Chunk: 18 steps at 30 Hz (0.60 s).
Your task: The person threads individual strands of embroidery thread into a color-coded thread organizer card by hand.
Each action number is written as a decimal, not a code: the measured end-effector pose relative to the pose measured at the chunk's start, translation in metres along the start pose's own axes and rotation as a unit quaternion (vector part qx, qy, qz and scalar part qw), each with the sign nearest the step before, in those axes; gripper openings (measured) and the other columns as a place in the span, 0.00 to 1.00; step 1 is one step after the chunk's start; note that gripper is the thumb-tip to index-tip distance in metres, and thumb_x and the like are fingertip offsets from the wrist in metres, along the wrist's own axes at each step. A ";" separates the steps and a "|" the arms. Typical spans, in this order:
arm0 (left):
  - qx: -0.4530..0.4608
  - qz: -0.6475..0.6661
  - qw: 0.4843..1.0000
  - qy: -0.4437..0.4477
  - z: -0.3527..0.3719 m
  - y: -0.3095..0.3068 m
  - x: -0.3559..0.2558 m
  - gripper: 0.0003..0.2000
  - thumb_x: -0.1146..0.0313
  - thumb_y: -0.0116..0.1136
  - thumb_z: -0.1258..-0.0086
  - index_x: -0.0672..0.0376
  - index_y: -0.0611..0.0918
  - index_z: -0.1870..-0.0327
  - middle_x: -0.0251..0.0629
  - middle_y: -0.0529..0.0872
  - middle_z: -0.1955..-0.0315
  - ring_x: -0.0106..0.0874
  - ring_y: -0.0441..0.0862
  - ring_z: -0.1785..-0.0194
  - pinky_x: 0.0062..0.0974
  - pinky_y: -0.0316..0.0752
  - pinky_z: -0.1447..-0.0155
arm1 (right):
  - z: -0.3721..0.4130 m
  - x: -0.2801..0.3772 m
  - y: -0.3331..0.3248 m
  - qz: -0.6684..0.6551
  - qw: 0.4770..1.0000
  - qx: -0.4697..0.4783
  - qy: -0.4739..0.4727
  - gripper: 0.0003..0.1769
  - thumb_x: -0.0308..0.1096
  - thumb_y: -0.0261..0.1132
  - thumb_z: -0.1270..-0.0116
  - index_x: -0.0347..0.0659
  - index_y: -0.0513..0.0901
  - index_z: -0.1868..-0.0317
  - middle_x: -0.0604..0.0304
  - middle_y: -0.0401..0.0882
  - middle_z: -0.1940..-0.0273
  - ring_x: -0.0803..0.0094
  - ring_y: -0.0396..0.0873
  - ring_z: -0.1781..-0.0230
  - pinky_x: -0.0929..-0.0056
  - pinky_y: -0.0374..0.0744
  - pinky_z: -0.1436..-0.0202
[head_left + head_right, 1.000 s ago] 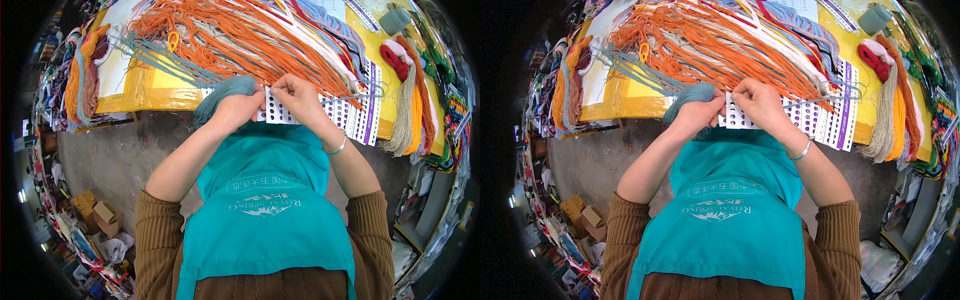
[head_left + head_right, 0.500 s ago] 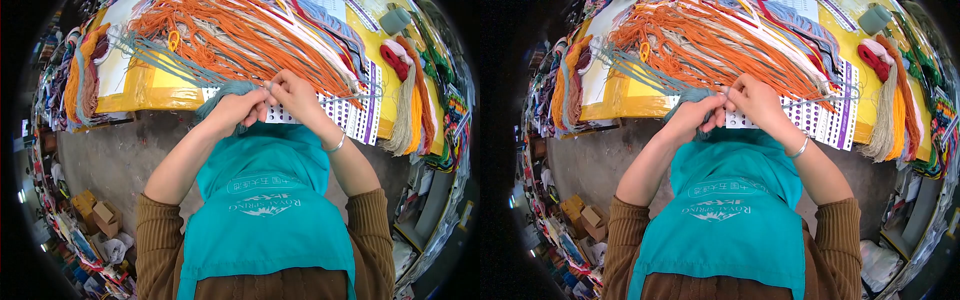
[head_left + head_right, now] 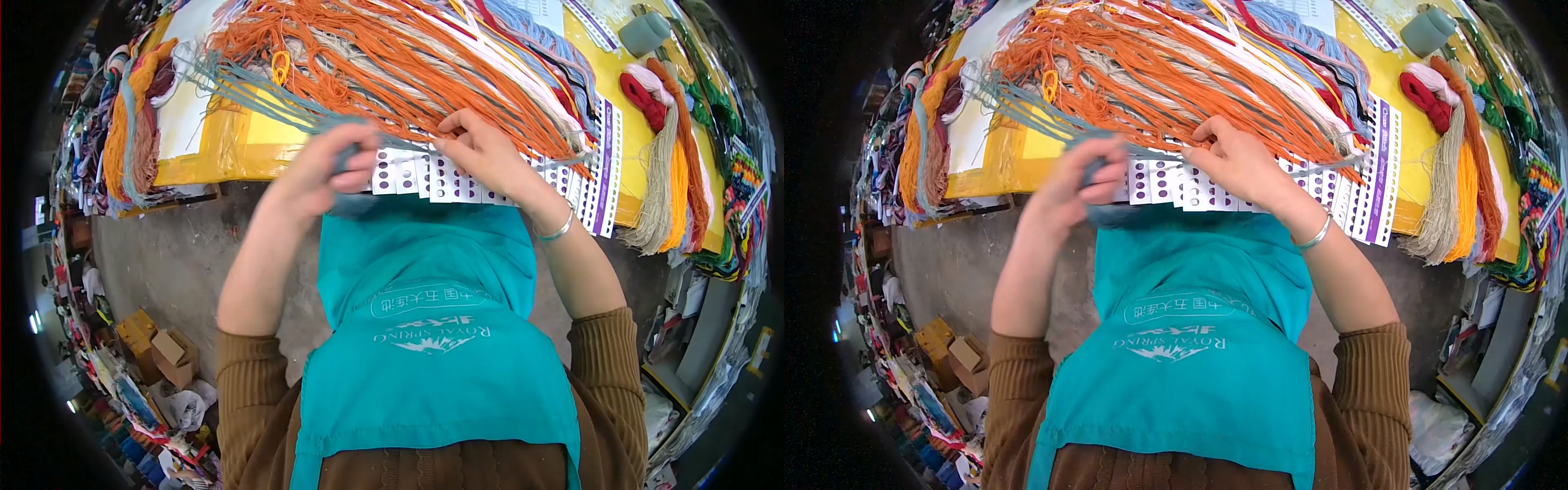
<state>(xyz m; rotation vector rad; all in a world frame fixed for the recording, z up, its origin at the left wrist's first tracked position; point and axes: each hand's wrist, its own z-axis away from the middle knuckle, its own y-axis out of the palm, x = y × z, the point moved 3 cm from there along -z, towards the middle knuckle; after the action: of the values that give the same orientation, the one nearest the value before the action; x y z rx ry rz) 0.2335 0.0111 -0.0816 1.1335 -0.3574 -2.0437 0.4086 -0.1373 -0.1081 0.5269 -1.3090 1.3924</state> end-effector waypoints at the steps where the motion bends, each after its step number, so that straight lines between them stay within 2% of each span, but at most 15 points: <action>1: 0.022 0.025 0.999 0.009 0.011 -0.018 -0.010 0.09 0.65 0.52 0.29 0.51 0.72 0.72 0.22 0.66 0.83 0.13 0.59 0.86 0.13 0.50 0.84 | 0.002 0.004 -0.001 0.015 1.000 0.000 0.002 0.23 0.44 0.63 0.34 0.34 0.75 0.47 0.57 0.80 0.73 0.69 0.78 0.73 0.68 0.74 0.65; 2: 0.013 0.002 0.999 0.040 0.024 -0.034 -0.025 0.10 0.67 0.52 0.29 0.50 0.70 0.74 0.21 0.65 0.84 0.13 0.59 0.87 0.13 0.51 0.85 | 0.003 0.006 -0.001 0.031 1.000 0.000 0.003 0.23 0.43 0.63 0.34 0.34 0.75 0.47 0.56 0.80 0.74 0.67 0.78 0.73 0.67 0.74 0.64; 3: -0.051 0.042 0.996 0.068 0.037 -0.053 -0.042 0.10 0.68 0.51 0.29 0.50 0.69 0.74 0.20 0.64 0.85 0.13 0.58 0.88 0.13 0.53 0.86 | 0.002 0.005 -0.001 0.027 1.000 0.002 0.005 0.22 0.41 0.63 0.35 0.34 0.75 0.47 0.56 0.79 0.74 0.68 0.78 0.73 0.67 0.74 0.65; 4: -0.072 0.066 0.988 0.118 0.046 -0.081 -0.063 0.07 0.70 0.49 0.27 0.54 0.71 0.68 0.23 0.66 0.84 0.15 0.60 0.88 0.13 0.53 0.87 | 0.002 0.004 -0.001 0.024 1.000 0.003 0.008 0.22 0.40 0.62 0.36 0.34 0.75 0.47 0.57 0.79 0.75 0.68 0.78 0.73 0.66 0.74 0.65; 5: -0.065 0.137 0.980 0.130 0.056 -0.098 -0.086 0.07 0.71 0.48 0.27 0.55 0.70 0.70 0.24 0.66 0.84 0.15 0.60 0.88 0.13 0.55 0.87 | 0.002 0.003 -0.001 0.021 1.000 0.005 0.010 0.21 0.38 0.62 0.37 0.34 0.75 0.47 0.57 0.79 0.75 0.68 0.77 0.73 0.66 0.74 0.65; 6: -0.121 0.130 0.969 0.173 0.062 -0.105 -0.113 0.08 0.70 0.49 0.26 0.55 0.70 0.70 0.24 0.66 0.84 0.16 0.60 0.88 0.14 0.55 0.86 | 0.002 0.003 -0.001 0.020 1.000 0.005 0.015 0.21 0.37 0.62 0.37 0.34 0.75 0.47 0.57 0.79 0.76 0.68 0.77 0.73 0.66 0.74 0.65; 7: -0.071 0.097 0.975 0.186 0.060 -0.135 -0.140 0.10 0.70 0.49 0.27 0.55 0.68 0.73 0.22 0.65 0.81 0.16 0.61 0.84 0.14 0.57 0.82 | 0.002 0.005 -0.002 0.021 1.000 0.006 0.020 0.21 0.37 0.61 0.38 0.34 0.75 0.47 0.57 0.79 0.76 0.68 0.77 0.73 0.66 0.74 0.65; 9: -0.023 0.066 0.951 0.301 0.050 -0.168 -0.188 0.07 0.68 0.50 0.25 0.60 0.75 0.64 0.25 0.69 0.78 0.17 0.65 0.80 0.14 0.62 0.77 | 0.002 0.007 0.000 0.021 0.999 0.006 0.024 0.21 0.36 0.61 0.38 0.34 0.75 0.46 0.57 0.79 0.76 0.67 0.78 0.72 0.65 0.74 0.65; 12: -0.285 -0.053 0.892 0.348 0.037 -0.152 -0.219 0.14 0.63 0.52 0.24 0.65 0.79 0.48 0.31 0.79 0.71 0.20 0.73 0.72 0.16 0.69 0.71 | 0.004 0.006 0.000 0.024 0.999 -0.008 0.021 0.21 0.36 0.62 0.39 0.35 0.76 0.46 0.57 0.79 0.76 0.67 0.78 0.72 0.65 0.74 0.64; 13: -0.408 -0.131 0.807 0.406 0.033 -0.149 -0.215 0.21 0.60 0.54 0.25 0.66 0.76 0.38 0.37 0.85 0.61 0.24 0.79 0.63 0.21 0.74 0.60 | 0.005 0.005 0.000 0.027 0.999 -0.013 0.018 0.21 0.35 0.62 0.39 0.35 0.76 0.47 0.57 0.79 0.76 0.67 0.78 0.72 0.65 0.74 0.64; 16: -0.342 -0.274 0.815 0.380 0.022 -0.129 -0.185 0.20 0.60 0.56 0.26 0.64 0.78 0.40 0.41 0.86 0.49 0.27 0.82 0.50 0.26 0.75 0.47 | 0.004 0.006 0.000 0.027 0.999 -0.017 0.019 0.20 0.35 0.63 0.39 0.35 0.77 0.48 0.57 0.79 0.75 0.68 0.79 0.72 0.66 0.74 0.64; 18: -0.189 -0.145 0.899 0.369 0.020 -0.071 -0.145 0.21 0.57 0.52 0.24 0.64 0.79 0.40 0.42 0.85 0.45 0.32 0.80 0.41 0.29 0.72 0.38 | 0.005 0.008 0.001 0.027 0.999 -0.015 0.019 0.19 0.35 0.63 0.38 0.35 0.77 0.49 0.57 0.79 0.75 0.70 0.78 0.72 0.68 0.74 0.64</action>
<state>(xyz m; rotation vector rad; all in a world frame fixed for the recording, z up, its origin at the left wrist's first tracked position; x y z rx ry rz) 0.2296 0.1627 -0.0220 1.6556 0.5915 -1.6409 0.4036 -0.1386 -0.0999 0.4458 -1.3190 1.4192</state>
